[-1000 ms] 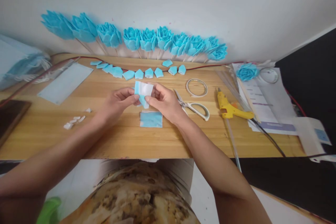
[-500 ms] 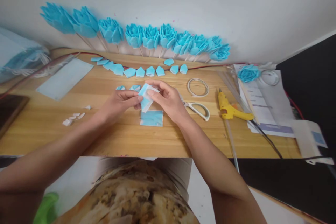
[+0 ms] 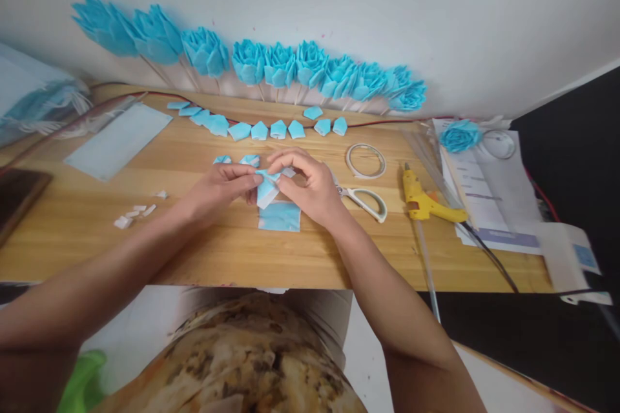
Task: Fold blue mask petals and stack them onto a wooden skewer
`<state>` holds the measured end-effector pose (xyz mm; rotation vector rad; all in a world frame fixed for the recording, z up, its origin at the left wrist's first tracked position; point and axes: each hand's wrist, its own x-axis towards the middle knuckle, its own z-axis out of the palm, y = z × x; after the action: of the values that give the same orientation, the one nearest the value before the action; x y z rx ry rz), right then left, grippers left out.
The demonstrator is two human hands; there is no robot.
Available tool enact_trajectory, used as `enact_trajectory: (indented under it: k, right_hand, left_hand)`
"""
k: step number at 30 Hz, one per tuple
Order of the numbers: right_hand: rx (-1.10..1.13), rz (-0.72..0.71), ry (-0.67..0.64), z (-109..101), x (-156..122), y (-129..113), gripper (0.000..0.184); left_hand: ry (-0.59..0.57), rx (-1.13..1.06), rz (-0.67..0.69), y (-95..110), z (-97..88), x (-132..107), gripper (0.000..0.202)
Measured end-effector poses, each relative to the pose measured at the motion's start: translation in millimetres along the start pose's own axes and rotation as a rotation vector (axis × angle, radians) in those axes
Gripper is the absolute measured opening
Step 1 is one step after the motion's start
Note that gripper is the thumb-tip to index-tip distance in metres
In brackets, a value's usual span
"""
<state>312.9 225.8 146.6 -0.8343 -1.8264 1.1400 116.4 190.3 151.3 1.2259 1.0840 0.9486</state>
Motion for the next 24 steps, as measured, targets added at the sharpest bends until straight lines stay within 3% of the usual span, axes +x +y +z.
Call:
enact_trajectory:
  k: [5, 19, 24]
  right_hand:
    - [-0.051, -0.034, 0.005, 0.6, -0.2, -0.4, 0.016]
    - [-0.05, -0.012, -0.013, 3.3, -0.5, -3.2, 0.017]
    - [0.112, 0.084, -0.005, 0.3, 0.6, -1.1, 0.015]
  left_hand:
    - [-0.007, -0.031, 0.008, 0.1, -0.8, -0.1, 0.039]
    - [0.009, 0.023, 0.04, -0.7, -1.6, 0.3, 0.047]
    - [0.081, 0.031, 0.07, -0.2, -0.6, 0.2, 0.044]
